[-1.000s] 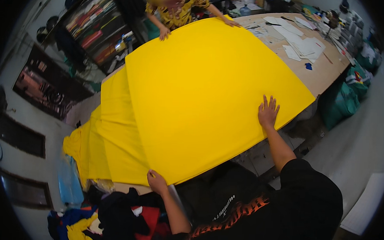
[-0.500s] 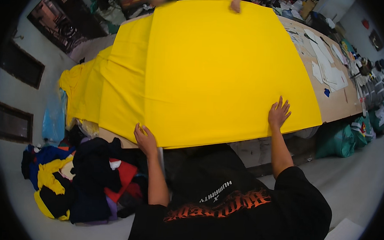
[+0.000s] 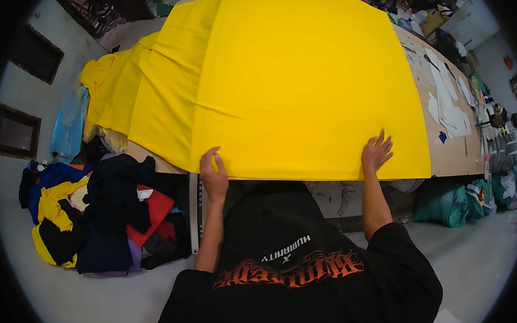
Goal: The person and a coworker spread and align a large yellow fabric on a table. The person uses a long straight-edge cutter to slice the fabric into sections while the coworker holds the fabric in place. The process is repeated multiple times to produce several cut pieces.
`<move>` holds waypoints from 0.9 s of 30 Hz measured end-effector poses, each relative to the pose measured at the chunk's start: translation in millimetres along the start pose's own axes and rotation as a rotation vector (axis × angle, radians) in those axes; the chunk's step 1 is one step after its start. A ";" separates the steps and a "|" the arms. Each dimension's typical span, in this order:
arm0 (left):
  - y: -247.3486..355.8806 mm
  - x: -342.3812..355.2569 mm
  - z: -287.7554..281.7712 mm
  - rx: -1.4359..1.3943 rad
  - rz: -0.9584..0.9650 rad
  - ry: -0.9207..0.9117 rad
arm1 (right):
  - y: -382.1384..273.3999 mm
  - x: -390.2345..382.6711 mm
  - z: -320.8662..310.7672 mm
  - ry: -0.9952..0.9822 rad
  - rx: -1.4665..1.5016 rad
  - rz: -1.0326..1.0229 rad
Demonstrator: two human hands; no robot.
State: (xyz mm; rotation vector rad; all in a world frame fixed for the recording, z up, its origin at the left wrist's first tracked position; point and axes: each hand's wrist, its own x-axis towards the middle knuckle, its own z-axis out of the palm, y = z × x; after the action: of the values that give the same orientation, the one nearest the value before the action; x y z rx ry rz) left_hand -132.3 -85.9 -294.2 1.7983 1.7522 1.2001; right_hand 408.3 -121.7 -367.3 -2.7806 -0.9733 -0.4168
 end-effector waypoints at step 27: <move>10.8 -22.6 20.2 0.122 0.082 -0.332 | -2.7 -1.1 -9.0 -0.036 0.023 0.030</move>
State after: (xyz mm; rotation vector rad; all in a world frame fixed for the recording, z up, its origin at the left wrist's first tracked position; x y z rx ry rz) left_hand -107.2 -102.9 -304.9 2.0212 1.6016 0.7794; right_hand 403.9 -122.6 -359.0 -2.7881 -0.9371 -0.3501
